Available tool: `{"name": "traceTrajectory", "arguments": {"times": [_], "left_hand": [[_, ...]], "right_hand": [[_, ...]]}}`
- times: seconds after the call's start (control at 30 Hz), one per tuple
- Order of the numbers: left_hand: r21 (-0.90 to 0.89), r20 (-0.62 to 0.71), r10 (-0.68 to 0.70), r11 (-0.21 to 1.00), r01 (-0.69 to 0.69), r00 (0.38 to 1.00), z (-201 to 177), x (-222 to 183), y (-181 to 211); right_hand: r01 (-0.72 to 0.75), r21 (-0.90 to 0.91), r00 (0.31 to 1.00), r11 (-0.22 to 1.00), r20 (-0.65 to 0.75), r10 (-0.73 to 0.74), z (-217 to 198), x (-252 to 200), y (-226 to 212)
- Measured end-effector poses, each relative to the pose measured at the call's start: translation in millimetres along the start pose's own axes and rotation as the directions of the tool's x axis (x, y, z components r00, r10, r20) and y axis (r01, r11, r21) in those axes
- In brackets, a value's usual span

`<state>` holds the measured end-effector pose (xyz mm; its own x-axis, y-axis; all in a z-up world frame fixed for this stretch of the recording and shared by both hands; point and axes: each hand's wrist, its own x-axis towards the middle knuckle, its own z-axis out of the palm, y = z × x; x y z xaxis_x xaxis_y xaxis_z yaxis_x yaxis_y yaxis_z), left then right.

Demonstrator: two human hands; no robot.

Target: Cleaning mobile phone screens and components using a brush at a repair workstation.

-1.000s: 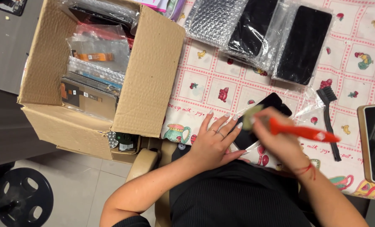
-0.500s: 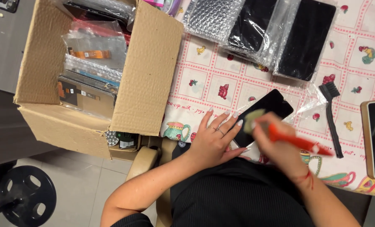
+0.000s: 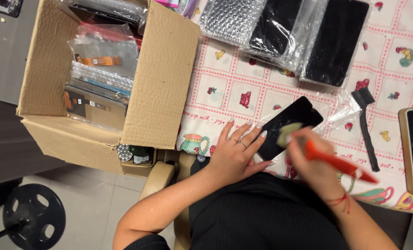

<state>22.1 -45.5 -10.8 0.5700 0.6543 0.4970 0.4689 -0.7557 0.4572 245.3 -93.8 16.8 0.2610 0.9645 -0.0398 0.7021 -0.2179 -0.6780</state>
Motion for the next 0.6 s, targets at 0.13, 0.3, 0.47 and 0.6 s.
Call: {"name": "traceTrajectory", "arguments": {"times": [0.13, 0.3, 0.47, 0.6], "left_hand": [[0.043, 0.027, 0.021, 0.999, -0.022, 0.999, -11.5, 5.9, 1.2], [0.058, 0.012, 0.028, 0.998, -0.029, 1.0, -10.4, 6.1, 1.8], [0.058, 0.014, 0.034, 0.998, -0.034, 0.999, -11.4, 8.2, 3.3], [0.047, 0.012, 0.024, 0.999, -0.025, 1.0, -9.9, 7.0, 2.7]], "right_hand": [[-0.054, -0.053, 0.976, 0.997, 0.209, 0.064, 1.3, -18.6, -8.8], [-0.054, 0.023, 0.997, 0.998, -0.049, 0.055, -27.0, 28.4, 35.0], [-0.114, 0.048, 0.983, 0.992, -0.14, 0.12, -15.8, 10.7, 13.8], [-0.005, 0.049, 0.988, 0.999, 0.154, -0.003, -3.1, -17.5, -21.5]]}}
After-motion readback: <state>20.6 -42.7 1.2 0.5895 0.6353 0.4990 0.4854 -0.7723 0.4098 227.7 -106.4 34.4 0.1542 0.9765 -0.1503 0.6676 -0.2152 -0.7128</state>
